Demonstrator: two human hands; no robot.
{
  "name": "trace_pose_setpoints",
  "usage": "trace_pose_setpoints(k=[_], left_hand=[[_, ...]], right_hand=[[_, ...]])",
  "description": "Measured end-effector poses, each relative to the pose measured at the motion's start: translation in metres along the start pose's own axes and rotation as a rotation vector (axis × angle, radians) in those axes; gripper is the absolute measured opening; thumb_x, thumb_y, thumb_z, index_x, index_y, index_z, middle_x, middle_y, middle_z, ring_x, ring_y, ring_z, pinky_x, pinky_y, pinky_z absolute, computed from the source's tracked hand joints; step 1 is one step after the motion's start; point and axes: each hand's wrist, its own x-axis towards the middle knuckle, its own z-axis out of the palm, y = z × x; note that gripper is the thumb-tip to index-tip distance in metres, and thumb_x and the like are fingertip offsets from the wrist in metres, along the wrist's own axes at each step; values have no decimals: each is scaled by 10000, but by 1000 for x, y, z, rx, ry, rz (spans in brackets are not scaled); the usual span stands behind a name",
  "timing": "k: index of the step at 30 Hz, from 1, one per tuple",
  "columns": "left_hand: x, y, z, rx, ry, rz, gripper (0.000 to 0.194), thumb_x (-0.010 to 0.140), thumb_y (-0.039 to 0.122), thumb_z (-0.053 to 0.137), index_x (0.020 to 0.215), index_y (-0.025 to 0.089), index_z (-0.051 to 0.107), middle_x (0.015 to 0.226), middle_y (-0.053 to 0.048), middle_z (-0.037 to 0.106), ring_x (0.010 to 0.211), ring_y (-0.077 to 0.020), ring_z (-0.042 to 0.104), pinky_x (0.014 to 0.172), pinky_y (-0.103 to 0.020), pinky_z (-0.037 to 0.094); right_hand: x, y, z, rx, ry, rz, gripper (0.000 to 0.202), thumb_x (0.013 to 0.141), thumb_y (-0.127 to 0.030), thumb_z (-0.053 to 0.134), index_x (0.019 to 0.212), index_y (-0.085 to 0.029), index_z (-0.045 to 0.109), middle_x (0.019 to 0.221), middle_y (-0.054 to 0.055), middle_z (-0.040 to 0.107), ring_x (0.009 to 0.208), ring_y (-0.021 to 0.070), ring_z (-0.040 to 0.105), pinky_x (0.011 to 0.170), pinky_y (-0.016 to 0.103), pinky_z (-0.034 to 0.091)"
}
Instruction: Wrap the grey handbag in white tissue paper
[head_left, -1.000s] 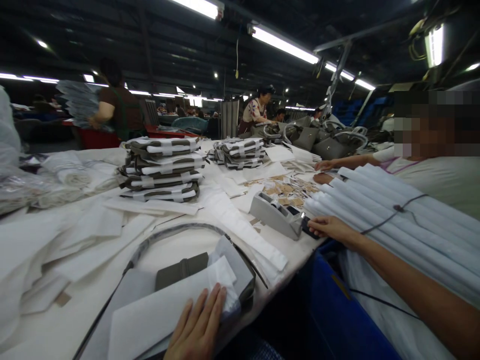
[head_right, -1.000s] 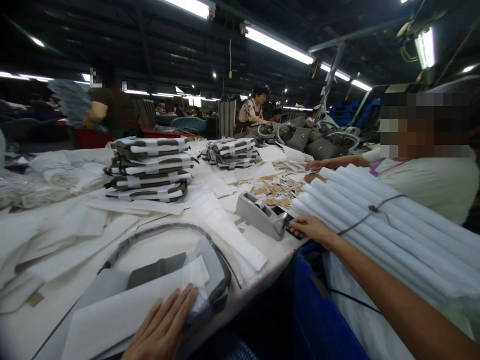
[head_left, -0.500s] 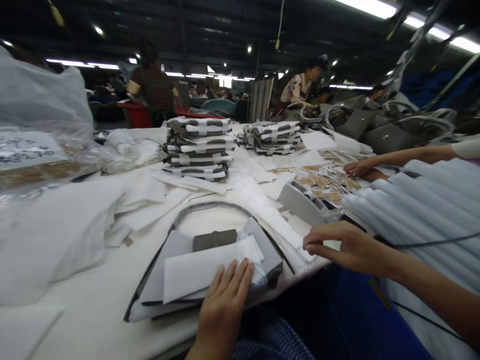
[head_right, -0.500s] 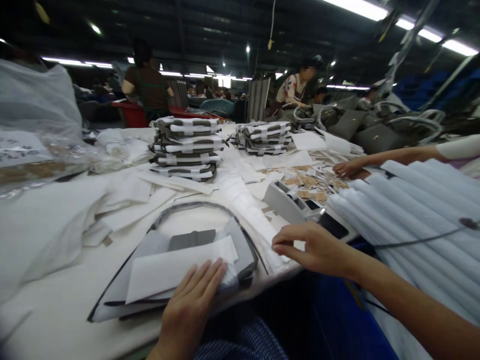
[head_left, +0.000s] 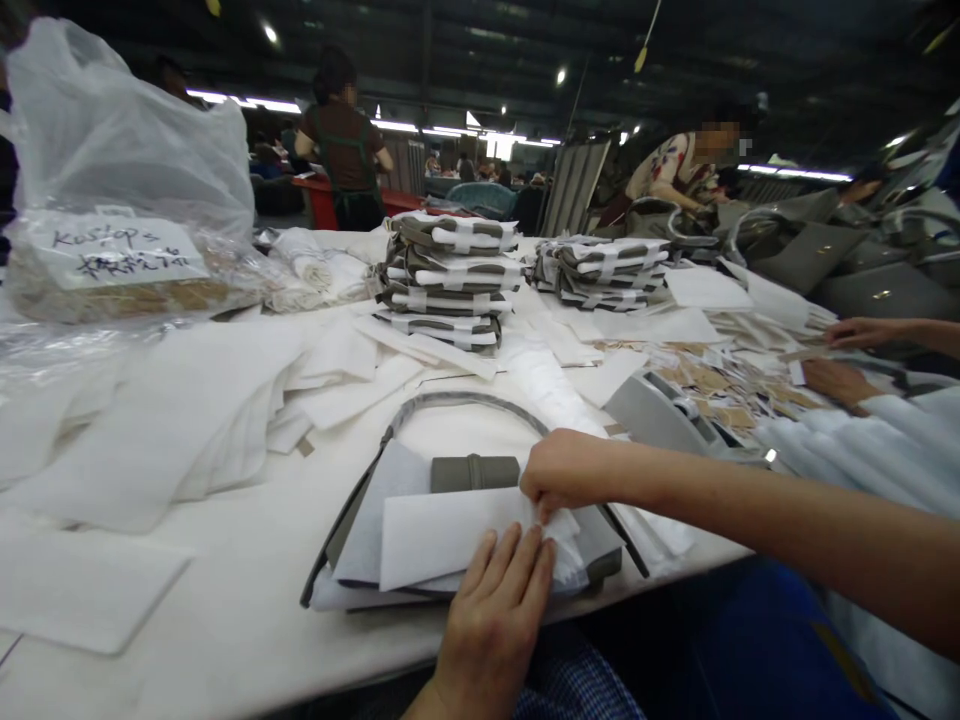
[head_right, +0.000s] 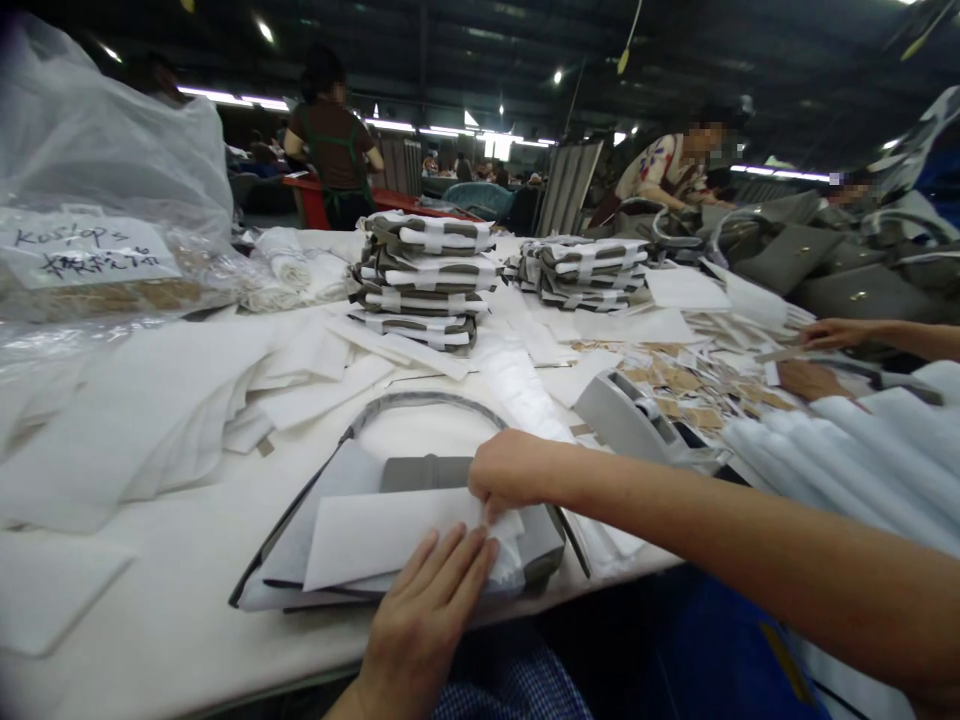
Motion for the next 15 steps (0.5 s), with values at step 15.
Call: trace_pose_setpoints(k=[15], left_hand=[[7, 2, -2, 15, -32, -30, 466, 1056, 250, 232, 1140, 243, 691, 1296, 83, 663, 1133, -162, 633, 985, -301, 500]], right_hand=[[23, -14, -17, -123, -49, -42, 101, 696, -253, 832, 750, -182, 784, 698, 91, 739, 728, 237, 704, 623, 282, 441]])
